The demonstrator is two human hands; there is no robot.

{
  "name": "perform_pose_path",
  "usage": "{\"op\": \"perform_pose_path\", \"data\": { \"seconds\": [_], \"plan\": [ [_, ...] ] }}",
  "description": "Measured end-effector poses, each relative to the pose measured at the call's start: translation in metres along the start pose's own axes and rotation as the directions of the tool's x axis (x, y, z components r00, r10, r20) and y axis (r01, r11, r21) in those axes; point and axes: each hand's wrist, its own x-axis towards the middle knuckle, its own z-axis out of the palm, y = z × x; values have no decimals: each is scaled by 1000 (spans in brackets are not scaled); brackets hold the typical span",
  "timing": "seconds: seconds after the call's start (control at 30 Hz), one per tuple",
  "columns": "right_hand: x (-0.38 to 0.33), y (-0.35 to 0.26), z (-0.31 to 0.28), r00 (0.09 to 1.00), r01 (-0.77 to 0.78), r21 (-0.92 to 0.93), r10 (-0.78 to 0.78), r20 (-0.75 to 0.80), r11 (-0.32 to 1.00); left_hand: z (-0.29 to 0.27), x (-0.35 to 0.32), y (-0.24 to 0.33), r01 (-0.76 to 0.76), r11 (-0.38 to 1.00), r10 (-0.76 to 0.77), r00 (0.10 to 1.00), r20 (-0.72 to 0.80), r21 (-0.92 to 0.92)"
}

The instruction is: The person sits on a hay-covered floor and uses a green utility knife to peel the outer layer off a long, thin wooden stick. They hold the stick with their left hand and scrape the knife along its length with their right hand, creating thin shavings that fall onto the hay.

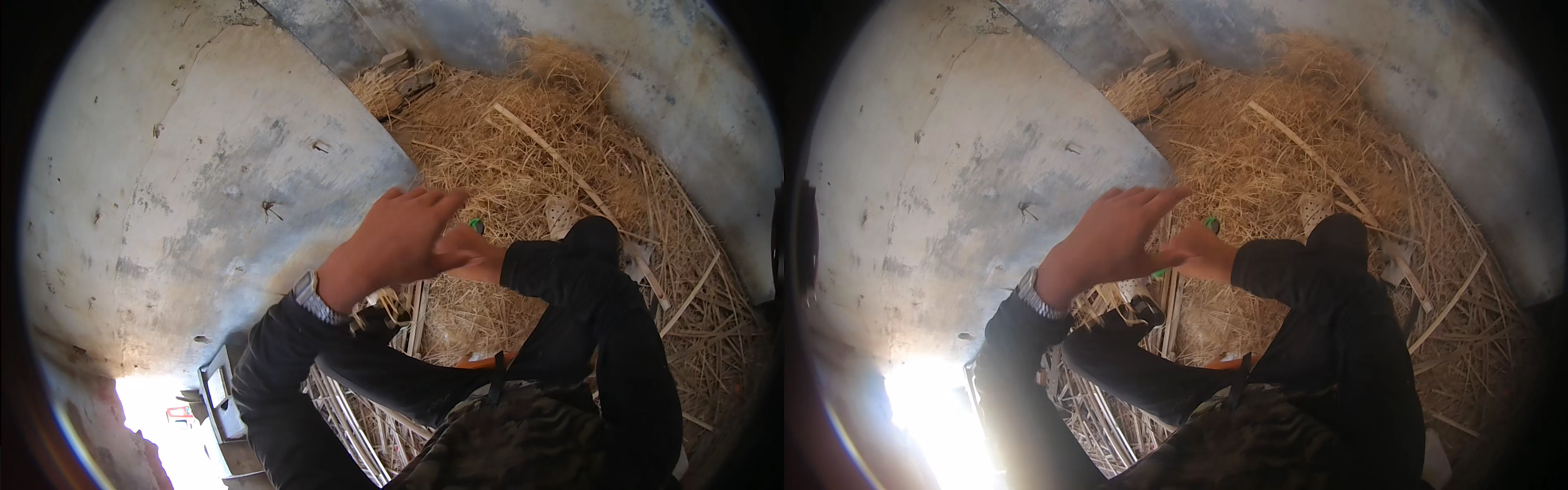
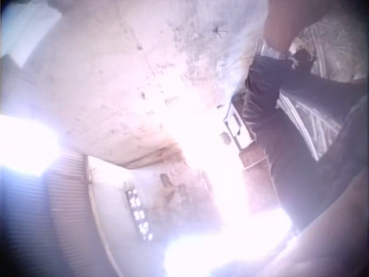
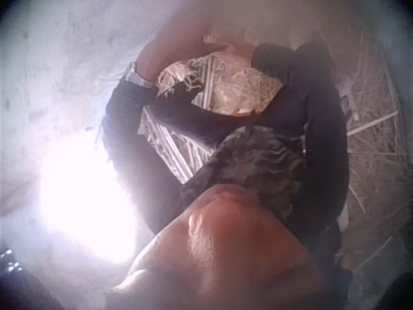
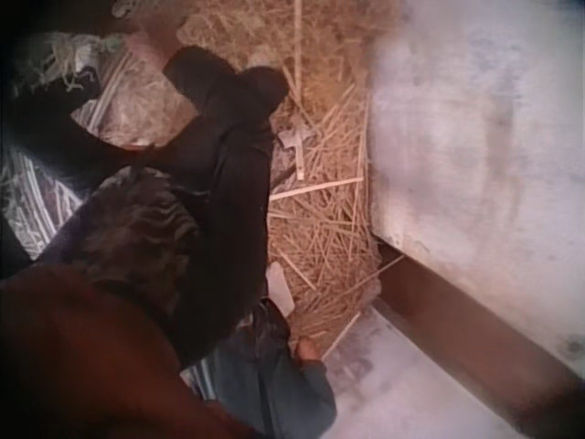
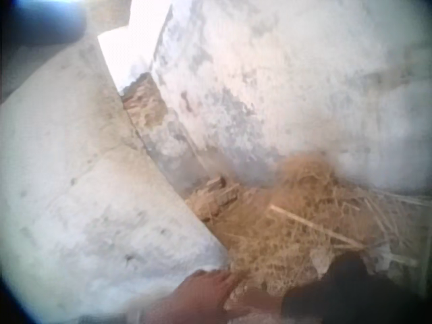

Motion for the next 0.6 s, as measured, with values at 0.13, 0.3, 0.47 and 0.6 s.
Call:
{"op": "perform_pose_path", "data": {
  "seconds": [0.13, 0.3, 0.47, 0.6],
  "plan": [
    [-8, -9, 17, 942, 65, -243, 21, 334, 968, 54, -77, -43, 539, 842, -394, 646, 654, -26],
    [-9, -2, 16, 984, 146, -377, -94, 154, 915, 148, -169, -30, 744, 490, -491, 666, 562, -454],
    [3, -7, -17, 979, 35, -101, -55, -198, 994, 169, -170, -2, 615, -86, -563, 619, 548, -784],
    [8, -1, -48, 941, -211, 459, 306, -142, 863, 145, -158, 13, 307, -594, -385, 703, 598, -744]
  ]
}}
